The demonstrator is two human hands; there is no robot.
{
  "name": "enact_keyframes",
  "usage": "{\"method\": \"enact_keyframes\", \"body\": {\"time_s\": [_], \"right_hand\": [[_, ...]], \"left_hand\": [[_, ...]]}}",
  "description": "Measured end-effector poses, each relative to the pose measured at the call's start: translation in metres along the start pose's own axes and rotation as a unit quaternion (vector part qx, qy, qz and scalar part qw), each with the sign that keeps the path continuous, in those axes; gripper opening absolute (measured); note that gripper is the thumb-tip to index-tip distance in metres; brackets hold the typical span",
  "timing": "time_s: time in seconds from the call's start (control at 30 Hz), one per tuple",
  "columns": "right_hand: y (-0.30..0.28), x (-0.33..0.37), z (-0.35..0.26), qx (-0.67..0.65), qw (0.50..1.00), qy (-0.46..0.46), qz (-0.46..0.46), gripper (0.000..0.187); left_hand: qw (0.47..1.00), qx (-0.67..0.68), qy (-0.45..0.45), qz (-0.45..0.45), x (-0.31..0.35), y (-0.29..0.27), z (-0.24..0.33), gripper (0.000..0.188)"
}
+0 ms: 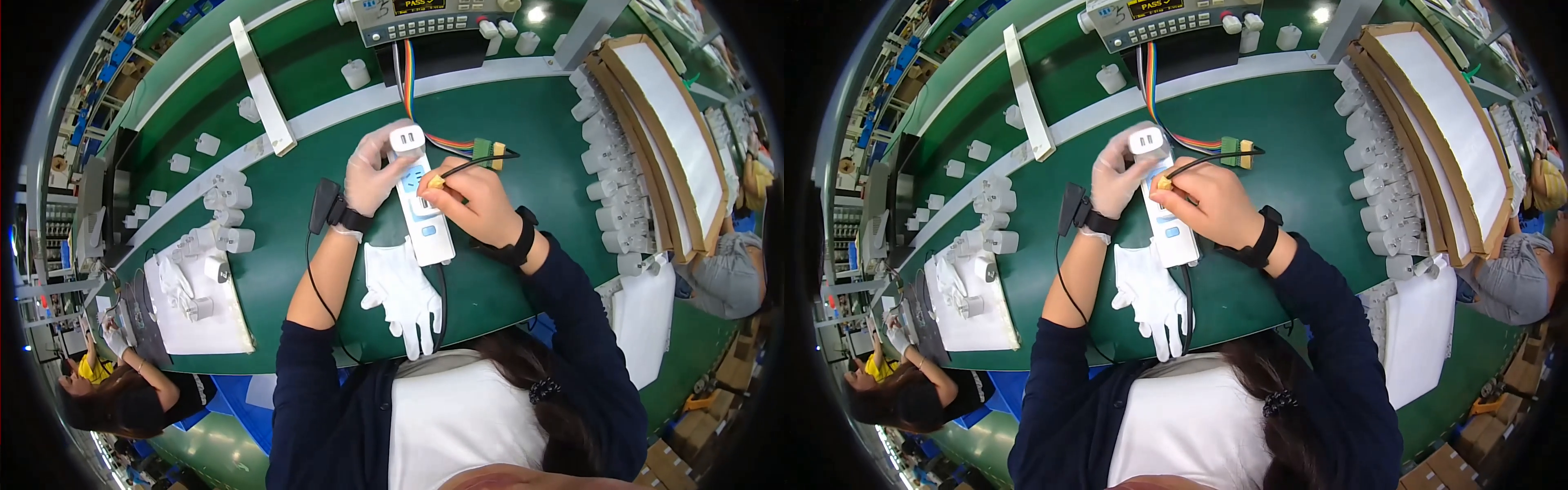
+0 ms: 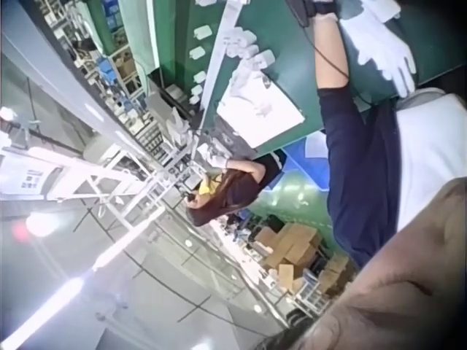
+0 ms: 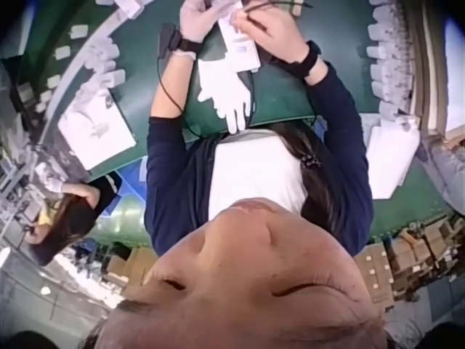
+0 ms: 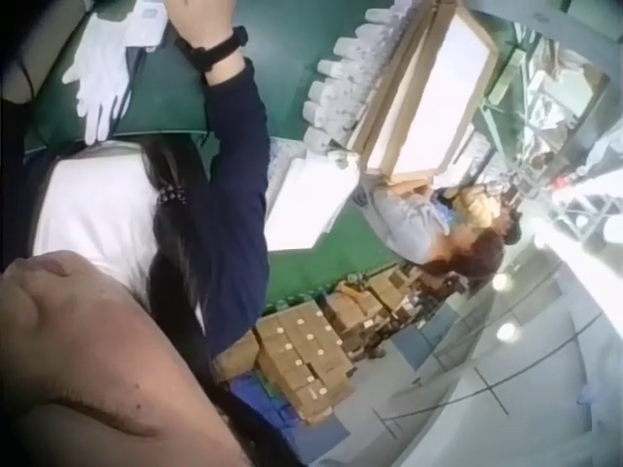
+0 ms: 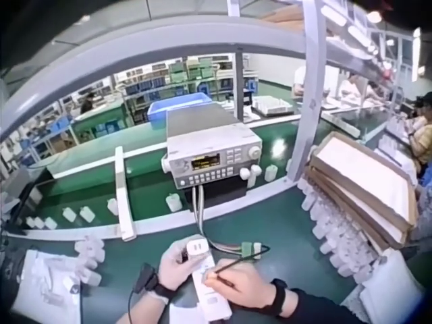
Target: The person picks up a power adapter, plugs it into a power strip, and touches a probe to it while checking a testing device. After each test, the person removes the adapter and places it back on the conveyor belt, repeating the process for several others.
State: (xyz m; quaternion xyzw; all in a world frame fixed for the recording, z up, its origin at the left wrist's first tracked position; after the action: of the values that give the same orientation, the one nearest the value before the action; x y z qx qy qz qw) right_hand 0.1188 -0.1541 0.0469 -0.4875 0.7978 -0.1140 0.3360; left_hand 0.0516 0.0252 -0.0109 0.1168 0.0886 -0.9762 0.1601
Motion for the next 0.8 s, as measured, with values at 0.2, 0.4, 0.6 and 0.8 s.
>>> {"method": "enact_keyframes", "body": {"time_s": [0.2, 0.4, 0.6, 0.8], "right_hand": [[0.000, 0.004, -0.006, 0.031, 0.999, 0.026, -0.016, 0.008], [0.007, 0.006, -0.009, -0.052, 0.997, 0.051, -0.027, 0.008], [0.004, 0.010, -0.005, -0.076, 0.994, 0.078, -0.031, 0.010], [0.005, 0.008, -0.003, -0.077, 0.995, 0.050, -0.034, 0.011]], "left_hand": [[0.927, -0.346, 0.102, 0.106, -0.051, -0.056, 0.053, 0.053], [0.832, -0.551, -0.063, 0.026, -0.100, -0.127, 0.001, 0.040], [0.740, -0.654, -0.155, 0.008, -0.117, -0.178, 0.012, 0.036], [0.600, -0.751, -0.274, 0.032, -0.075, -0.243, -0.017, 0.033]]}}
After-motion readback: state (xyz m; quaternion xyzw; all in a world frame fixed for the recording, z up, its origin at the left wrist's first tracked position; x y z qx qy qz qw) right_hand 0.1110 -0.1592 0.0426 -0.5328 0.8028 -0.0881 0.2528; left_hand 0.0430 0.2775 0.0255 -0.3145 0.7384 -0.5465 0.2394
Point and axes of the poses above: each hand's wrist, its own x-axis away from the middle knuckle, its own y-axis out of the palm, z = x × y, the point moved 2 cm from there along -x, towards the middle knuckle, and after that the axes turned 7 degrees about -z, right-handed, at the moved point
